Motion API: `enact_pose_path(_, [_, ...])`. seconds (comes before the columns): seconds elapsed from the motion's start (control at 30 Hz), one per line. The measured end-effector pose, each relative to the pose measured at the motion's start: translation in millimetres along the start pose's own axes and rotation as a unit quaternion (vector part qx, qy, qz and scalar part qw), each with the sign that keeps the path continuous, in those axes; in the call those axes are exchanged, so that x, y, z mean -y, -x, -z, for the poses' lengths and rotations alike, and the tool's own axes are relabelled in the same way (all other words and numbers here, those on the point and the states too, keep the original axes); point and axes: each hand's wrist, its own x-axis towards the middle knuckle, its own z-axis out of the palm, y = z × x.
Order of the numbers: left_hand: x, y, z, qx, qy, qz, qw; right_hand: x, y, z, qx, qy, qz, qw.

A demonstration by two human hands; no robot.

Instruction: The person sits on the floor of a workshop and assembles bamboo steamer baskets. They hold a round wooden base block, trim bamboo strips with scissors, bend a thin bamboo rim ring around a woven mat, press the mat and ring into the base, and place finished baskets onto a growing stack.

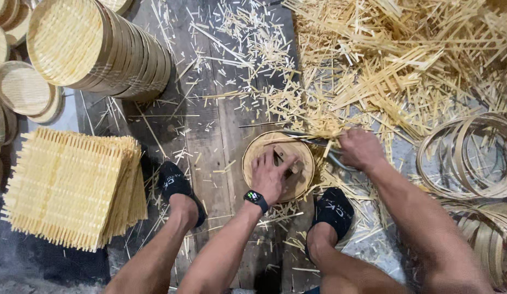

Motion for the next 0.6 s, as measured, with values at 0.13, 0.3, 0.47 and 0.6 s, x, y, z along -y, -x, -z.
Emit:
enact_pose_path(0.13, [9.9,-1.3,-1.2,0.0,-0.013,-0.052,0.999,0.1,2.8,8.6,-0.031,-0.009,0.004,0.999])
enact_pose_path(0.3, [15.5,-4.9,12.8,0.066,-0.031,-0.1,0.992,11.6,-7.6,4.2,-0.037,-0.031,0.006,0.999])
enact_pose_path(0.47, [34.0,-11.8,20.7,0.089,0.14,-0.093,0.982,-36.3,-5.9,-31.1,-0.073,-0.145,-0.159,0.974])
enact_pose_path(0.6, [60.4,-50.0,-3.0,-0.042,0.241,0.1,0.964,-57.9,6.9,-62.1,-0.061,-0.1,-0.301,0.947])
